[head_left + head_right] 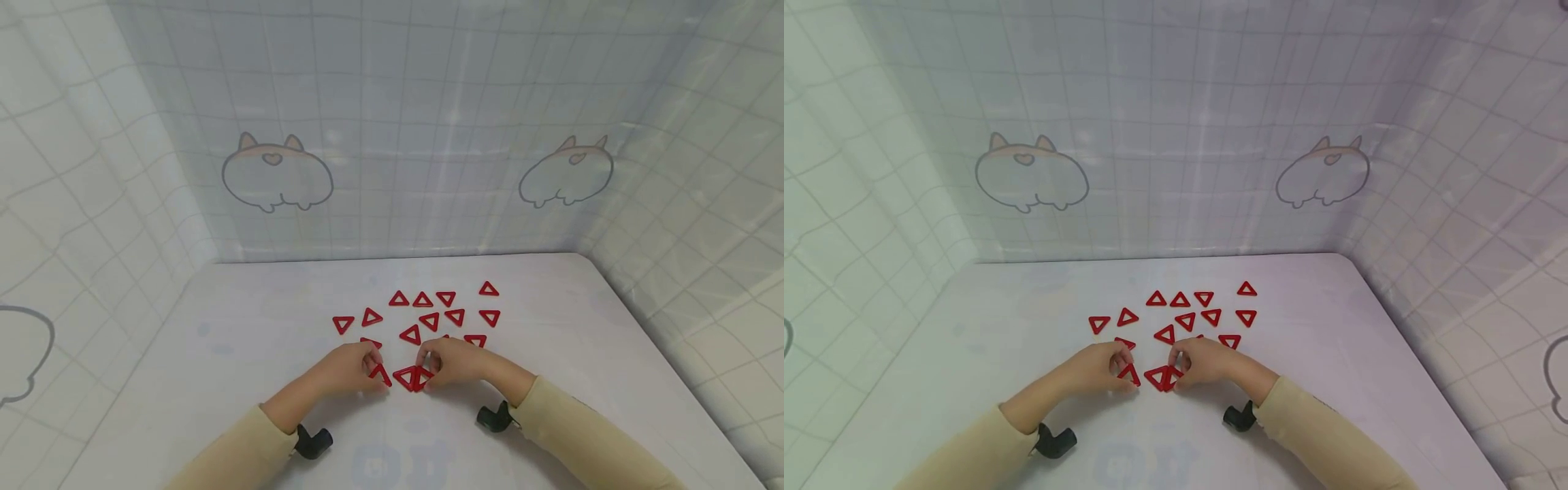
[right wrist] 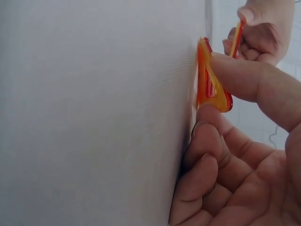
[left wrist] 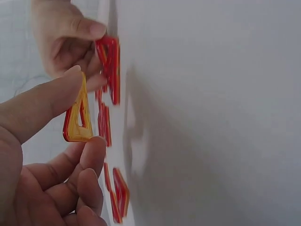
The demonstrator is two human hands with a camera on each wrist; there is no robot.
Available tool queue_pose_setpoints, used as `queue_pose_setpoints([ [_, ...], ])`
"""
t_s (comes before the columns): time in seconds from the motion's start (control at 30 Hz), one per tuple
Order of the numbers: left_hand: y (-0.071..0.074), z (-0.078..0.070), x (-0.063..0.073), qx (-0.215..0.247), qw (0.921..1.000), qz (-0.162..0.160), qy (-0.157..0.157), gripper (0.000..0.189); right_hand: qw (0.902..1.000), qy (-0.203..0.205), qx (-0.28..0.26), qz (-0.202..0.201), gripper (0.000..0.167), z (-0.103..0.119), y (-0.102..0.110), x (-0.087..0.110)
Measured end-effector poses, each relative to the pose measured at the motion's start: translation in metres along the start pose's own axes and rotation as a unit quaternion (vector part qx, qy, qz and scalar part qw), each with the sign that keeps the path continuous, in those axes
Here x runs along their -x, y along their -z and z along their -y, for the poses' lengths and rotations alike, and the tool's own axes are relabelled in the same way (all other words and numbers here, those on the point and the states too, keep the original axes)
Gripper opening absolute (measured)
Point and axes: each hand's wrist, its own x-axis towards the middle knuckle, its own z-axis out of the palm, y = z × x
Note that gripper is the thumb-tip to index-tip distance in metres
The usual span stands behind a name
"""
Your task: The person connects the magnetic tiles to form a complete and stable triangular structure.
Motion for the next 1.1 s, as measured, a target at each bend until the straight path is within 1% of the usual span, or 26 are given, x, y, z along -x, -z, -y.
queue_pose_setpoints([
  [0.17,-0.006,-0.008,0.003,-0.001,1.0,0.006,0.005,0.041,1.0,0.0,0.002,0.002,0.031,0.001,0.0,0.001],
  [0.37,-0.017,-0.009,0.001,-0.008,0.9999,0.005,0.011,0.04,1.0,-0.001,0.003,0.0,0.031,0.0,-0.001,0.001],
  [0.53,-0.024,-0.01,-0.001,-0.022,0.9997,0.005,0.01,0.041,1.0,0.003,0.001,0.001,0.031,0.0,-0.001,0.001],
  [0.9,-0.029,-0.016,-0.002,-0.044,0.9985,-0.014,0.027,0.043,1.0,0.005,0.004,-0.001,0.032,0.001,-0.001,0.0],
  [1.1,-0.032,-0.02,-0.002,-0.039,0.9981,-0.023,0.041,0.046,1.0,-0.002,0.0,-0.003,0.032,0.003,-0.002,0.001],
])
